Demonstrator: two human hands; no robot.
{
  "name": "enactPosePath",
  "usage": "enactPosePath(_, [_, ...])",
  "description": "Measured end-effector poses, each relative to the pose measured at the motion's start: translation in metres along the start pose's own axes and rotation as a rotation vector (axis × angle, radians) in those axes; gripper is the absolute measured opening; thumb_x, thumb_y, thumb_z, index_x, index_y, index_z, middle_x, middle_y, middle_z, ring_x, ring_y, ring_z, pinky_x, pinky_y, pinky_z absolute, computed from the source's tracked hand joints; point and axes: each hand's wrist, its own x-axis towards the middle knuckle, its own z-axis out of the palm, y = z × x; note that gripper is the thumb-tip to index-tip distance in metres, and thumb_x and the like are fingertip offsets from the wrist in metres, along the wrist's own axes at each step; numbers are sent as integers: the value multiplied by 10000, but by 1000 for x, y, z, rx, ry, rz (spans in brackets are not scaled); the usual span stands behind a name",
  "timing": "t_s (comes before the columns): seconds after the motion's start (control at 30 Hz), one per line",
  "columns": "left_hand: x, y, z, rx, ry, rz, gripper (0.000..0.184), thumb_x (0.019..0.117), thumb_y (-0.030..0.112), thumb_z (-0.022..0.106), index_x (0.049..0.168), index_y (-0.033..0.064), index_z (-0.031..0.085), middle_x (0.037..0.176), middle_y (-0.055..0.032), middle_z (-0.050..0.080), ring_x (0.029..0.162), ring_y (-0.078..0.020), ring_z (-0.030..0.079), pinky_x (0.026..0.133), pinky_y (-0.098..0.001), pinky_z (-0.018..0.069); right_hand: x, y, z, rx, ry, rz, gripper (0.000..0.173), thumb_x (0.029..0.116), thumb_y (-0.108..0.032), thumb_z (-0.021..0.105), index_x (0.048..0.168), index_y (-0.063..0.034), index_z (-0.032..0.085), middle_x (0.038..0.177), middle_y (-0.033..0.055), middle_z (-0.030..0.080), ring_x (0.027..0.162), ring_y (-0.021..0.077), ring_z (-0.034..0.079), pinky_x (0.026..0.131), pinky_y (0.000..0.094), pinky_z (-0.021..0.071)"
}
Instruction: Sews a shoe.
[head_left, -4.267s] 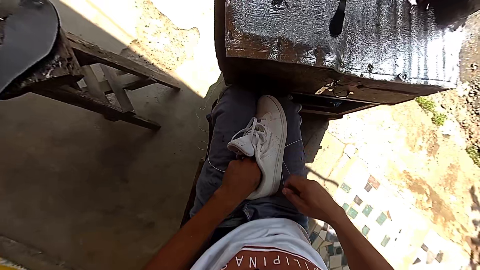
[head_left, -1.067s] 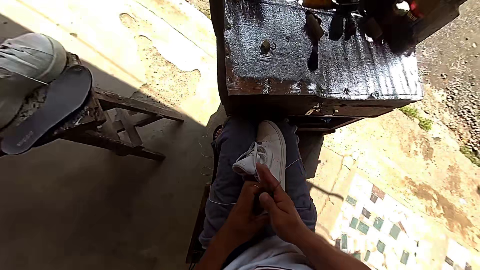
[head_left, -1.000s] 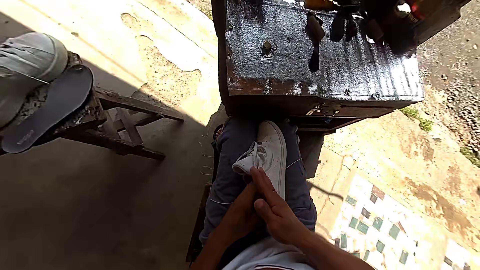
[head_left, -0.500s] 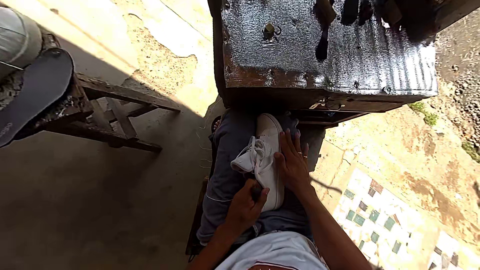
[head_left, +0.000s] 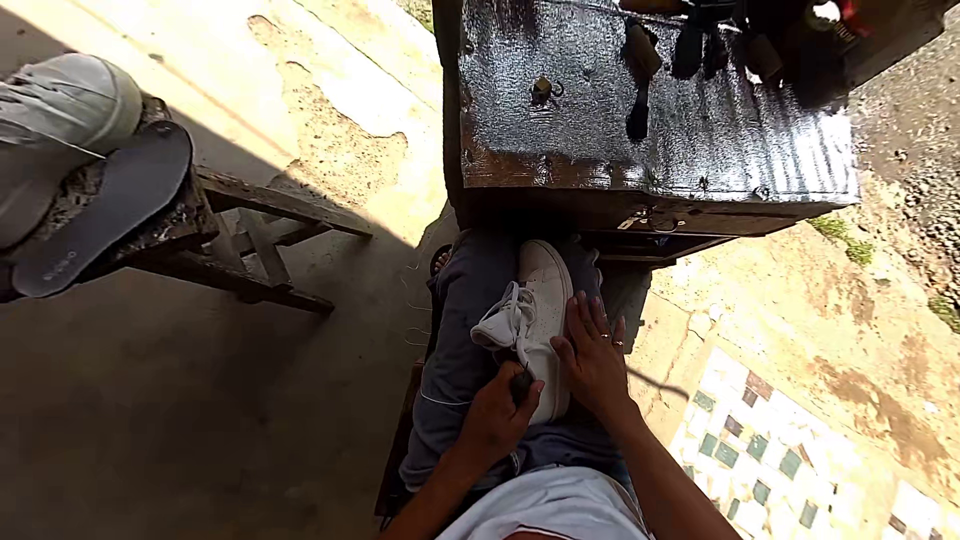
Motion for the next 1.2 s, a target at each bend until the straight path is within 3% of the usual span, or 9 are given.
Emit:
enactPosePath(0.2, [-3, -2, -1, -27, -19, -12, 334, 1014, 359, 583, 1091, 34, 587, 753, 4, 610, 645, -65, 592, 614, -257, 536, 5, 8, 5, -23, -2, -36, 711, 1059, -646, 167, 1643, -262, 296, 1714, -73, 219, 1599, 214, 118, 1239, 697, 21])
enactPosePath(0.33, [-11, 1, -9, -117, 202, 67, 303, 1006, 313, 625, 1070, 18, 604, 858, -10, 651, 741, -39, 625, 671, -217, 558, -61, 18, -10, 218, 95, -124, 696, 1082, -595, 176, 1502, -194, 560, 1614, 53, 443, 1542, 325, 307, 1233, 689, 133])
enactPosePath(0.43, [-23, 11, -20, -1, 245, 107, 296, 1027, 314, 602, 1054, 20, 604, 903, -33, 670, 765, -48, 636, 682, -220, 565, -78, -20, -27, 596, 180, -229, 546, 1077, -493, 439, 1347, -64, 640, 1422, 135, 618, 1406, 295, 507, 1183, 532, 389])
enactPosePath(0.53, [-32, 27, -22, 300, 177, 150, 374, 958, 333, 594, 1058, -21, 664, 843, -92, 706, 734, -159, 699, 646, -349, 597, -73, -58, -25, 808, 13, -397, 525, 1037, -410, 592, 1366, -3, 627, 1426, 152, 622, 1400, 282, 527, 1185, 488, 419])
enactPosePath(0.77, [-25, 15, -65, -85, 90, 183, 444, 1009, 430, 623, 1219, 39, 636, 1142, -60, 689, 857, -56, 635, 719, -220, 551, -50, -38, -52, 1360, 145, -320, 280, 1097, -239, 491, 1239, -54, 647, 1222, 124, 711, 1188, 245, 670, 1040, 419, 551])
enactPosePath(0.9, [-14, -19, -117, -88, 325, -226, 254, 1038, 230, 559, 1150, 13, 630, 967, -22, 717, 716, -56, 667, 640, -203, 568, -33, 30, -48, 882, 228, -16, 172, 1014, -120, 543, 1072, -24, 674, 816, -28, 650, 665, -3, 569, 603, 177, 497])
enactPosePath(1.03, [-6, -1, -95, 81, 130, -242, 342, 1014, 358, 574, 1179, 80, 686, 978, 2, 724, 741, -46, 667, 656, -226, 570, -11, 17, -30, 372, -1, -181, 239, 999, -283, 633, 1134, -138, 767, 857, 25, 723, 708, 140, 662, 648, 385, 564])
enactPosePath(1.1, [-2, 13, -76, 82, 111, -161, 346, 1012, 359, 581, 1160, 68, 695, 969, 1, 714, 746, -31, 656, 658, -210, 565, 12, 3, -33, 331, 177, -273, 155, 937, -173, 663, 1021, -120, 781, 801, 38, 717, 665, 173, 681, 567, 401, 556])
enactPosePath(1.2, [4, 28, -52, -238, -60, -189, 374, 993, 312, 638, 1223, 18, 663, 1045, -17, 746, 885, -90, 722, 779, -278, 626, 39, -4, -79, 526, 370, -126, 362, 992, -167, 672, 1332, -54, 619, 836, 69, 618, 613, 136, 558, 506, 289, 490])
